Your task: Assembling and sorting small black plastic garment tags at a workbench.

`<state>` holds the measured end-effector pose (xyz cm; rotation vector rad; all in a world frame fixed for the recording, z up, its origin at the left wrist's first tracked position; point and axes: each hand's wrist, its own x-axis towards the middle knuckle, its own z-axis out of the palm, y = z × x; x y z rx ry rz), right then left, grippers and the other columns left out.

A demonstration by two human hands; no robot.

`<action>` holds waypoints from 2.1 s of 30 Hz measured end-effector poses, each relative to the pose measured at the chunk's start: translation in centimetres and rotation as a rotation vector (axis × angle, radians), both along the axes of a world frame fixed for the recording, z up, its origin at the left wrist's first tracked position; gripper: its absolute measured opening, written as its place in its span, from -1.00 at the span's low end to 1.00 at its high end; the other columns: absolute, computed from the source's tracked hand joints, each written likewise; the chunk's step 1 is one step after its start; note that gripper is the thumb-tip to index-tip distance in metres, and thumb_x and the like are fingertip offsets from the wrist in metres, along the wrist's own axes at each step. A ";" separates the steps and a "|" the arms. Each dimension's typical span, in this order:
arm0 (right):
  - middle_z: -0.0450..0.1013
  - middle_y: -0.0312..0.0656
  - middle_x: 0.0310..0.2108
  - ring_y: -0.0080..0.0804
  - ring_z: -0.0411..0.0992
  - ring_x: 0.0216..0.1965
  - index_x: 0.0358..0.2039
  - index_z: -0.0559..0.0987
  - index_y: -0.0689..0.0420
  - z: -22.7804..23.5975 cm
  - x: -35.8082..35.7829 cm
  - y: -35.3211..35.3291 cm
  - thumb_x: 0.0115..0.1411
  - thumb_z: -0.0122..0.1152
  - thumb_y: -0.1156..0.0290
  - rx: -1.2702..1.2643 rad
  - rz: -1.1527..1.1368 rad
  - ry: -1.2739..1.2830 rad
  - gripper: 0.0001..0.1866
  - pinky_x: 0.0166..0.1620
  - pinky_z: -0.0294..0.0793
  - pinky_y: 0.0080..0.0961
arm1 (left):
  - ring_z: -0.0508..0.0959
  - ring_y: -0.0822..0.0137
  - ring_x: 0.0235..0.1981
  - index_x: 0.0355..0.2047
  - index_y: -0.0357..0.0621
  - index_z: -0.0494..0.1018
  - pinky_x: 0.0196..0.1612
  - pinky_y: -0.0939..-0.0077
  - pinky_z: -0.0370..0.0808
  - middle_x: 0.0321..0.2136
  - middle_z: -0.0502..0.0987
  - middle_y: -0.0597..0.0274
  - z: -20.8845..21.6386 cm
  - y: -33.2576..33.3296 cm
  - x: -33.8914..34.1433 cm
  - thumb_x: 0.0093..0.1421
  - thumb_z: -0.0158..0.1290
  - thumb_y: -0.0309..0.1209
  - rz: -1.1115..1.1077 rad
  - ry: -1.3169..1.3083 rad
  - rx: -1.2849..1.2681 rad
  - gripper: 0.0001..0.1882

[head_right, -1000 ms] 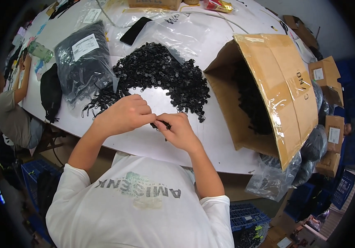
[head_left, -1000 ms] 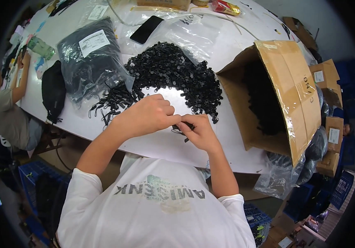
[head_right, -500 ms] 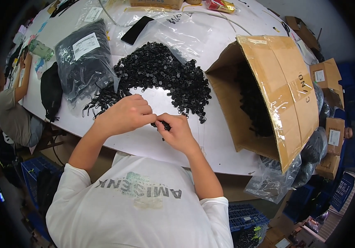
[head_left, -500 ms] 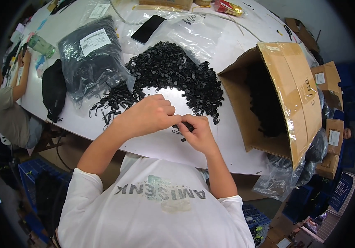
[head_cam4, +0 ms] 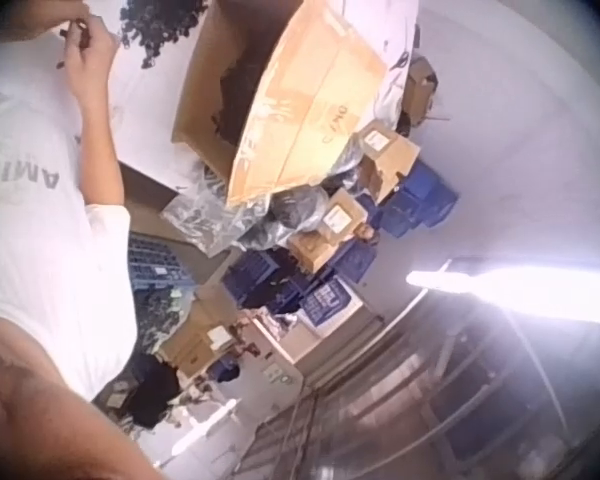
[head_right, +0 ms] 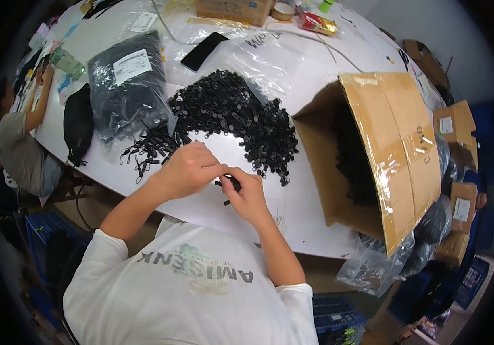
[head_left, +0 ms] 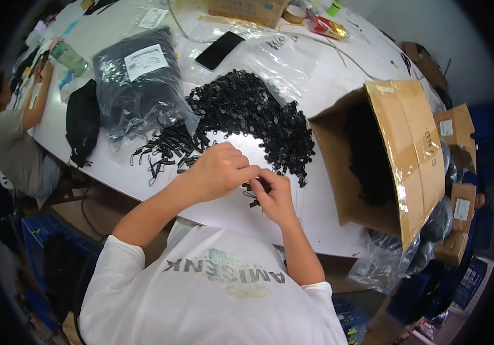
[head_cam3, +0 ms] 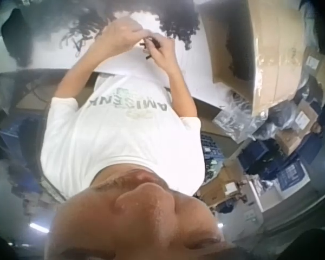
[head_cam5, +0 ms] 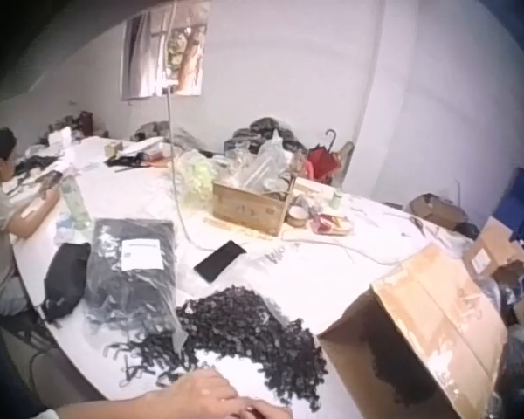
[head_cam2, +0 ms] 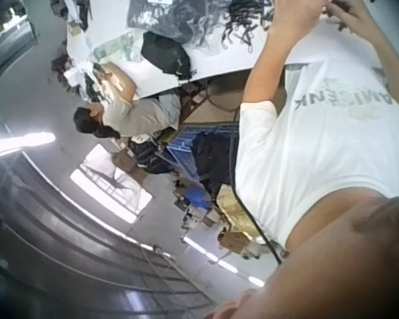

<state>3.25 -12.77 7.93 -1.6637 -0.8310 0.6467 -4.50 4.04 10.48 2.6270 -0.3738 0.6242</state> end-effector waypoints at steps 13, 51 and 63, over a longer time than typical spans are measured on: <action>0.44 -0.16 -0.66 -0.28 0.43 -0.64 -0.47 0.55 0.18 -0.8 -0.5 0.1 -0.12 0.27 0.49 -0.053 0.023 -0.601 -0.86 -0.54 0.41 -0.43 | 0.29 0.53 -0.78 -0.63 -0.25 0.36 -0.68 0.53 0.22 -0.81 0.35 0.31 -4.6 -2.0 -2.2 0.19 -0.02 -0.44 0.117 0.542 -1.022 -0.75; 0.40 -0.05 -0.73 -0.10 0.39 -0.70 -0.50 0.53 0.23 -2.4 -0.8 0.3 0.11 0.14 0.42 -0.303 0.098 -0.491 -0.86 -0.57 0.33 -0.33 | 0.58 0.07 -0.49 -0.27 -0.26 0.50 -0.42 0.34 0.55 -0.47 0.56 0.07 -6.3 -0.5 -2.6 0.06 0.07 -0.55 0.031 0.291 -0.414 -0.81; 0.41 -0.04 -0.71 -0.05 0.41 -0.66 -0.50 0.52 0.22 -2.4 -0.7 -0.3 0.07 0.14 0.42 -0.315 0.093 -0.539 -0.87 -0.53 0.35 -0.29 | 0.59 0.09 -0.49 -0.27 -0.26 0.50 -0.42 0.36 0.56 -0.42 0.58 0.05 -5.7 -2.2 -2.7 0.01 0.07 -0.58 0.012 0.245 -0.474 -0.77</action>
